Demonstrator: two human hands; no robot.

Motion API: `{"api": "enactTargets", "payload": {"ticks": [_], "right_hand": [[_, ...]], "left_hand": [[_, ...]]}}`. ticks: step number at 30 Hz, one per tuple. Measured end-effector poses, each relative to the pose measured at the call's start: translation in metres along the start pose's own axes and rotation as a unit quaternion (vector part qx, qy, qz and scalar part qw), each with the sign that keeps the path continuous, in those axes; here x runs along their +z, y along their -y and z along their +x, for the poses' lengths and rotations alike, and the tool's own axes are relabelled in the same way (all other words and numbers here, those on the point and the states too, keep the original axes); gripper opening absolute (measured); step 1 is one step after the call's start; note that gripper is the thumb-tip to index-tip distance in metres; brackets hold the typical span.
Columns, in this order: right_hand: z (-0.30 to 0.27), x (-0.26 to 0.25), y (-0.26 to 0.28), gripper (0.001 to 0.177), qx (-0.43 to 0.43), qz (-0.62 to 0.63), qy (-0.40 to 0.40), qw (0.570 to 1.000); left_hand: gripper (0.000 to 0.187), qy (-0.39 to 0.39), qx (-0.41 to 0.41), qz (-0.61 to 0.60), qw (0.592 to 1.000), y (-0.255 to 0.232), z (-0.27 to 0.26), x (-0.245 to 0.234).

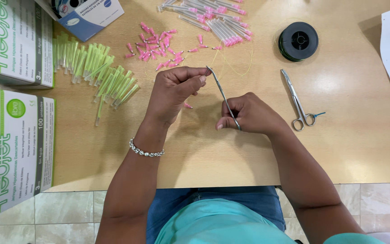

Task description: The person assembles medical supplies at a table, using hemostats to thread a green filament through a needle and then inserting the needle into a plastic tube. The person also organizes pink and green plastic tubes on the table.

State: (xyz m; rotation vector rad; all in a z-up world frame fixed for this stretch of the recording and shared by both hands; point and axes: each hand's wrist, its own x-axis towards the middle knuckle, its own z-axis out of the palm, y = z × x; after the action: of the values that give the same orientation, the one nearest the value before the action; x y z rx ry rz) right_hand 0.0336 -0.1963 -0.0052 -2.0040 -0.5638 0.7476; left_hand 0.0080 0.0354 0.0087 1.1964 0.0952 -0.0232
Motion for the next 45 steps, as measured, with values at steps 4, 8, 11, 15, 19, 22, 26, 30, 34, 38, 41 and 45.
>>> {"api": "enactTargets", "payload": {"ticks": [4,8,11,15,19,22,26,30,34,38,41,45], "right_hand": [[-0.005,-0.012,0.028,0.052,0.032,-0.055,0.015,0.998],[-0.034,-0.023,0.065,0.082,0.160,-0.205,0.026,0.965],[-0.054,-0.018,0.065,0.093,0.211,-0.295,0.039,0.931],[-0.072,-0.011,0.044,0.112,0.223,-0.341,0.033,0.913],[-0.079,-0.015,0.053,0.113,0.225,-0.394,0.022,0.891],[-0.082,-0.016,0.076,0.109,0.226,-0.410,0.029,0.883],[-0.064,-0.020,0.067,0.050,-0.012,-0.410,-0.105,0.906],[-0.010,-0.019,0.053,0.004,-0.349,-0.384,-0.385,0.763],[0.016,-0.019,0.051,0.004,-0.387,-0.386,-0.427,0.720],[0.017,-0.016,0.037,0.009,-0.396,-0.354,-0.434,0.727],[0.016,-0.020,0.024,0.016,-0.393,-0.340,-0.440,0.732],[0.020,-0.022,0.018,0.013,-0.369,-0.343,-0.453,0.735]], "left_hand": [[0.025,0.014,-0.008,-0.002,1.000,-0.005,0.000,0.000],[0.027,0.013,0.016,-0.015,1.000,-0.004,0.003,-0.007],[0.029,0.013,0.031,-0.042,0.999,-0.010,0.002,-0.006],[0.032,0.020,0.061,-0.065,0.996,-0.008,0.004,-0.008],[0.031,0.027,0.080,-0.065,0.994,0.000,0.005,-0.008],[0.030,0.017,0.074,-0.054,0.996,0.005,0.007,-0.009],[0.024,0.020,0.059,-0.025,0.998,0.016,0.011,-0.012],[0.023,0.045,0.032,0.011,0.998,-0.010,-0.012,0.004],[0.023,0.058,0.016,0.041,0.997,-0.002,-0.009,0.003],[0.020,0.080,-0.006,0.057,0.995,0.010,-0.004,0.005],[0.016,0.090,-0.005,0.080,0.993,0.022,0.002,0.009],[0.013,0.089,0.008,0.105,0.990,0.027,0.004,0.011]]}}
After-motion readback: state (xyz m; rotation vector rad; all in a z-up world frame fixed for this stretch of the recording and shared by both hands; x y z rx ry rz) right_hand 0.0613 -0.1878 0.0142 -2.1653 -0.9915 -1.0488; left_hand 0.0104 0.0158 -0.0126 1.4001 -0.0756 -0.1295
